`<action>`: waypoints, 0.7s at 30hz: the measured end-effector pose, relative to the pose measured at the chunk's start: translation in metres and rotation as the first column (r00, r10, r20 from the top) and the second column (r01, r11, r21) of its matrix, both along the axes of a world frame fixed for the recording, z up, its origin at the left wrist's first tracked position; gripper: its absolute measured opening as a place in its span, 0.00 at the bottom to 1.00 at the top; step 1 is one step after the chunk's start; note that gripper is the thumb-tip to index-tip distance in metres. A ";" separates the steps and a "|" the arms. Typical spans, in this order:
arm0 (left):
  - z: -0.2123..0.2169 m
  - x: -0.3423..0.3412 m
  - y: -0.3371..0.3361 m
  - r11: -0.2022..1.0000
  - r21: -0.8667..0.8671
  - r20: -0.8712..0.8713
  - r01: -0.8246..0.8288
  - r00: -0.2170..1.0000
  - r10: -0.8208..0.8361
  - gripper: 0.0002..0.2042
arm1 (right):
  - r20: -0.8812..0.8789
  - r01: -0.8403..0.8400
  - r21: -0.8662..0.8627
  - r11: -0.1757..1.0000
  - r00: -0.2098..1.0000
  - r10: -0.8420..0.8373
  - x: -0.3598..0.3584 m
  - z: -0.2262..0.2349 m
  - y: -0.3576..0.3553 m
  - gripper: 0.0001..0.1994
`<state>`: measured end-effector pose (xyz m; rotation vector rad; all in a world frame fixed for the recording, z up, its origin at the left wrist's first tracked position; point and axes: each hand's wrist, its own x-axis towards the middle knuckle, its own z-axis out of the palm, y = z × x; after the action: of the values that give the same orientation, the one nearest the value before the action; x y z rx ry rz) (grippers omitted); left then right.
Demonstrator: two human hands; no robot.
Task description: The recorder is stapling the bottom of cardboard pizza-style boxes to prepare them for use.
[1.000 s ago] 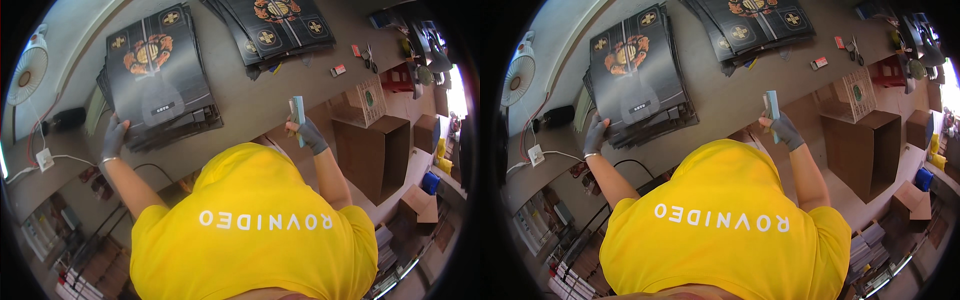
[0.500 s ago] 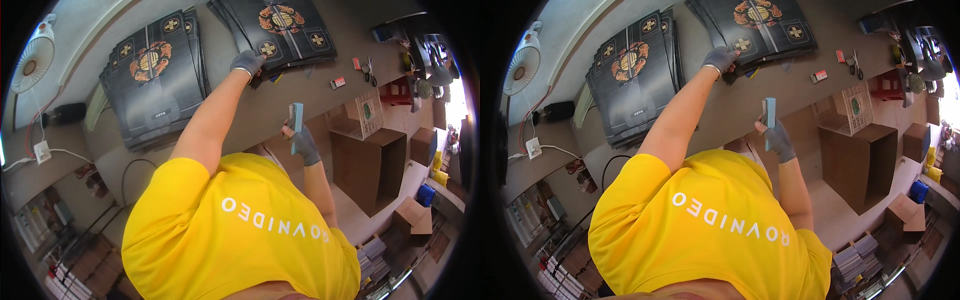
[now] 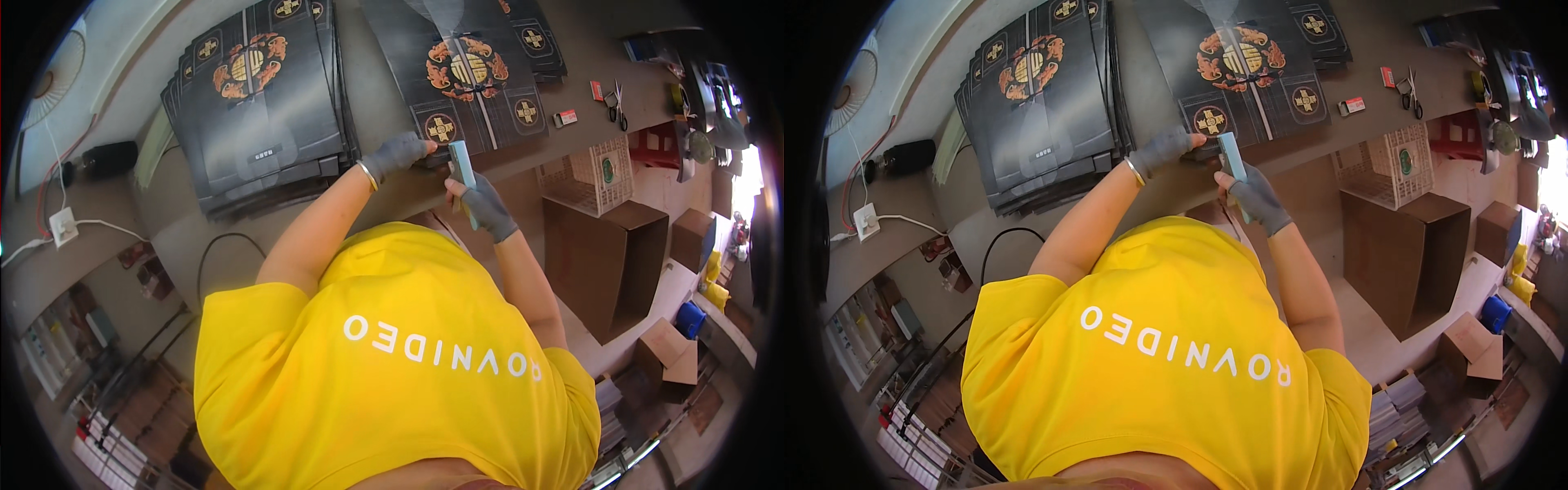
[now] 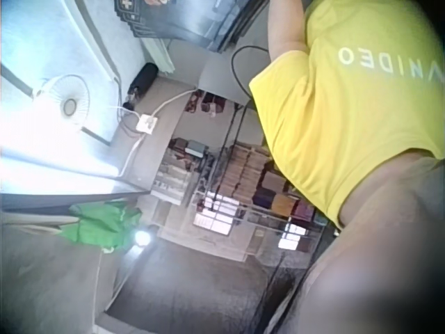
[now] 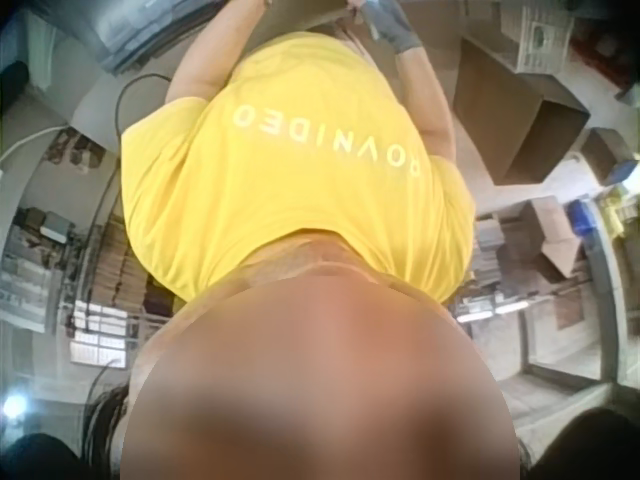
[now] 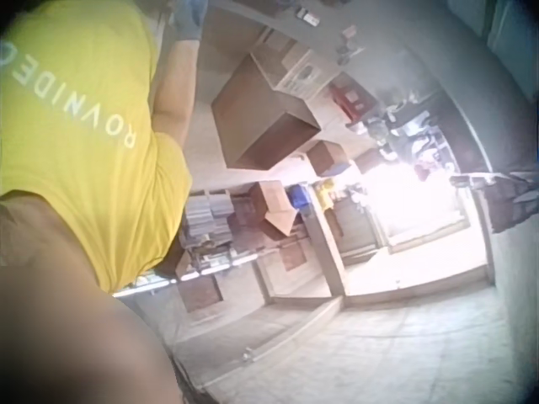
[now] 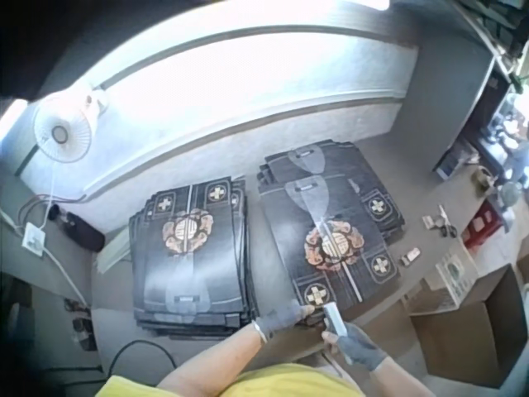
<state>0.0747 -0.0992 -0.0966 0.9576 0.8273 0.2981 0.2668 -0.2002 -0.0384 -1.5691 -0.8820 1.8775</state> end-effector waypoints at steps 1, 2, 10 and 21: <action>0.000 0.000 -0.005 1.000 -0.002 0.003 -0.001 1.000 0.001 0.14 | 0.003 -0.001 -0.002 1.000 1.000 0.001 -0.002 0.001 -0.001 0.17; -0.002 0.001 -0.010 0.994 -0.104 0.101 -0.036 0.994 0.047 0.13 | 0.049 -0.006 0.000 1.000 0.999 0.006 -0.004 0.002 -0.002 0.16; -0.020 0.000 -0.016 1.000 -0.008 0.200 0.005 0.980 -0.003 0.12 | 0.269 -0.026 0.040 0.999 0.963 0.014 -0.012 -0.003 -0.008 0.13; 0.034 -0.019 0.010 0.958 -0.148 -0.021 -0.247 0.969 0.247 0.13 | 0.296 0.351 0.102 0.931 0.882 -0.366 0.070 -0.031 0.002 0.14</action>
<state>0.0556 -0.0894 -0.0622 0.7147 0.9600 0.4438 0.3365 -0.1984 -0.0695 -1.8849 -0.6922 1.3645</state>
